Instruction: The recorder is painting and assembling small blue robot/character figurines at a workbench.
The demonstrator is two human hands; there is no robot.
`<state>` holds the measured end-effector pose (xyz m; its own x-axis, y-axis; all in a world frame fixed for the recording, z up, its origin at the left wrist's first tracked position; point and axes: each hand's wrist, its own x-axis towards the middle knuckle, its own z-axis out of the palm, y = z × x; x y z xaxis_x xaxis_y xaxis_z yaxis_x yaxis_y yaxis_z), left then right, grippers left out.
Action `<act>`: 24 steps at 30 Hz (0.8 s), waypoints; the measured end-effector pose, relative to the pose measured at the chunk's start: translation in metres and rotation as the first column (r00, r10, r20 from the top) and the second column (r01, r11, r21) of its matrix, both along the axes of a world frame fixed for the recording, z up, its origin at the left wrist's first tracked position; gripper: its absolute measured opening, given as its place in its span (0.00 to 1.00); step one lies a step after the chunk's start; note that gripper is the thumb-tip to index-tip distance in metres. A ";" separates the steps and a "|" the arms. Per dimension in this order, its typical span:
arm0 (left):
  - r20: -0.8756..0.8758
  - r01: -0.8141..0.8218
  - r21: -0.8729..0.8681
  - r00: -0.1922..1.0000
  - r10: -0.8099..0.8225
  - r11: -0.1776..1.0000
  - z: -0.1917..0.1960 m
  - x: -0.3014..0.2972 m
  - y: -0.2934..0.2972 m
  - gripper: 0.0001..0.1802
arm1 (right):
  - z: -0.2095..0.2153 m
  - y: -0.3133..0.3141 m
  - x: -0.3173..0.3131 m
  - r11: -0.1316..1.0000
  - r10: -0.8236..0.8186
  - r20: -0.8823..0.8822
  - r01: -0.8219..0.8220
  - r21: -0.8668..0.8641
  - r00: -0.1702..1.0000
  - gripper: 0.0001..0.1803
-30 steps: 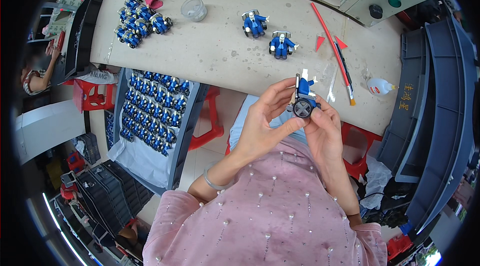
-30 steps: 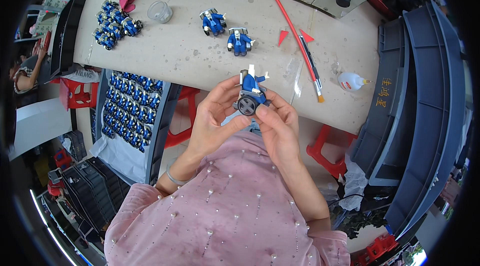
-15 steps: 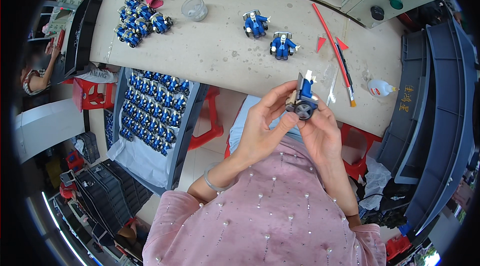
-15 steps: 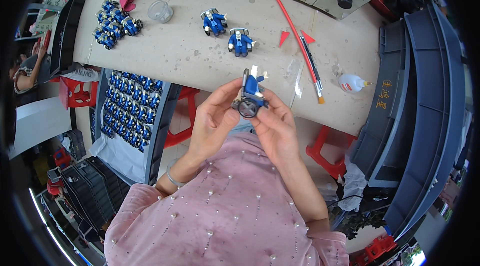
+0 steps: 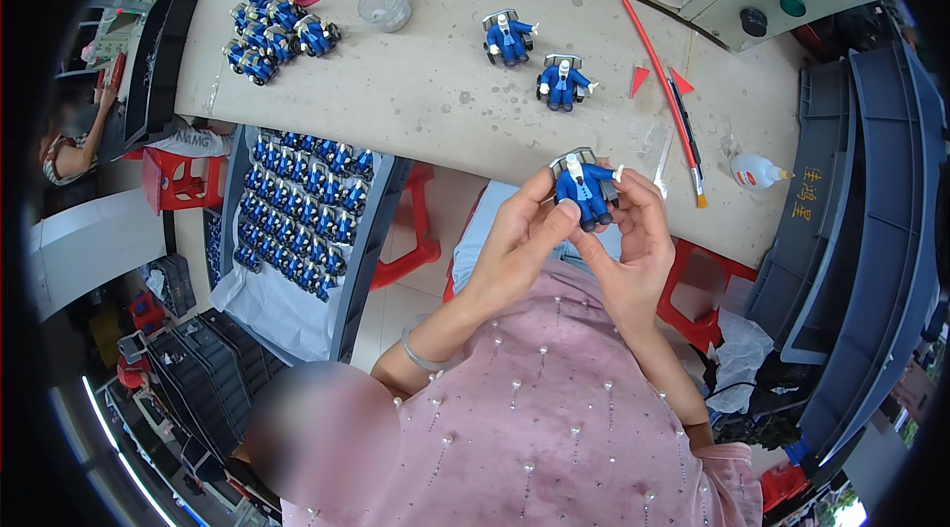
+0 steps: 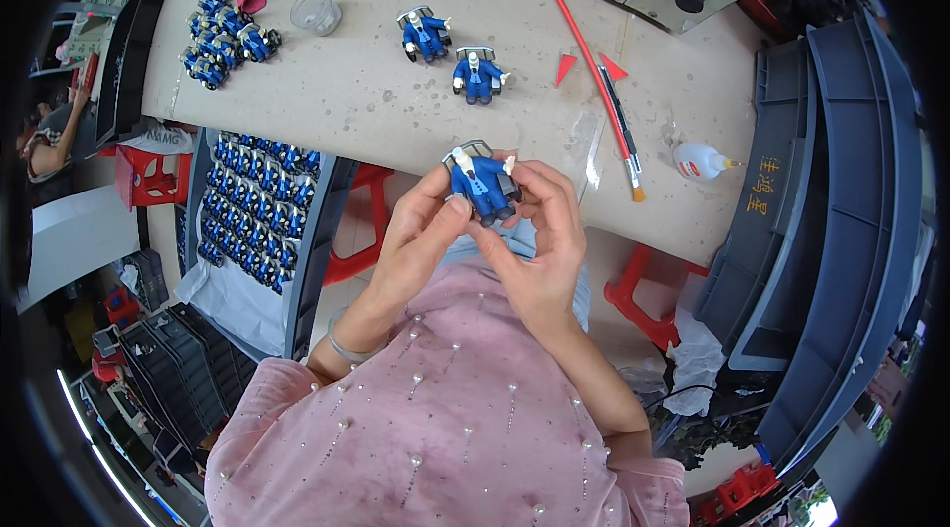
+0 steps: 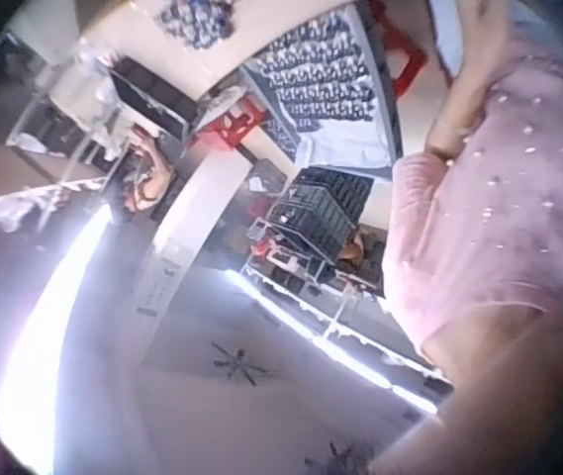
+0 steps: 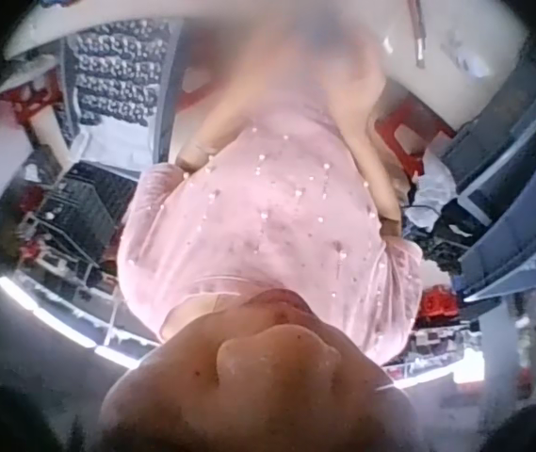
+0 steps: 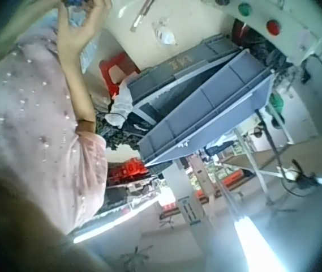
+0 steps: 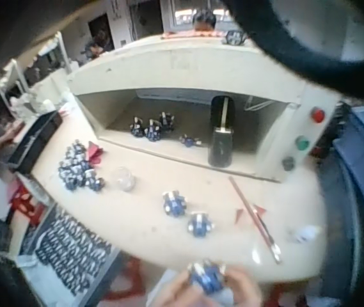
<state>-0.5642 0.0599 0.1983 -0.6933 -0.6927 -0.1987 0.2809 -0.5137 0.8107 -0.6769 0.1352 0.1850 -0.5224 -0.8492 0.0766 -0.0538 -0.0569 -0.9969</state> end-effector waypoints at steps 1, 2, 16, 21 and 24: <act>0.014 0.006 0.006 1.000 -0.006 1.000 0.000 0.000 -0.001 0.21 | 0.002 -0.001 -0.001 1.000 0.001 -0.148 -0.001 -0.001 0.989 0.28; 0.032 -0.031 0.016 0.999 0.030 0.999 0.000 0.000 -0.002 0.21 | 0.005 -0.001 -0.005 1.000 -0.012 -0.128 0.012 -0.002 0.992 0.28; 0.084 -0.096 -0.394 0.987 0.140 0.914 -0.013 -0.003 -0.003 0.17 | 0.028 0.000 -0.008 0.993 -0.031 -0.079 0.040 0.109 0.996 0.11; 0.117 -0.148 -0.525 0.963 0.243 0.838 -0.014 -0.004 0.003 0.17 | 0.026 0.001 -0.004 0.998 -0.053 -0.334 0.058 0.003 0.941 0.10; 0.120 -0.166 -0.569 0.952 0.281 0.805 -0.013 -0.006 0.008 0.17 | 0.025 0.001 -0.002 0.995 -0.088 -0.445 0.058 -0.081 0.891 0.09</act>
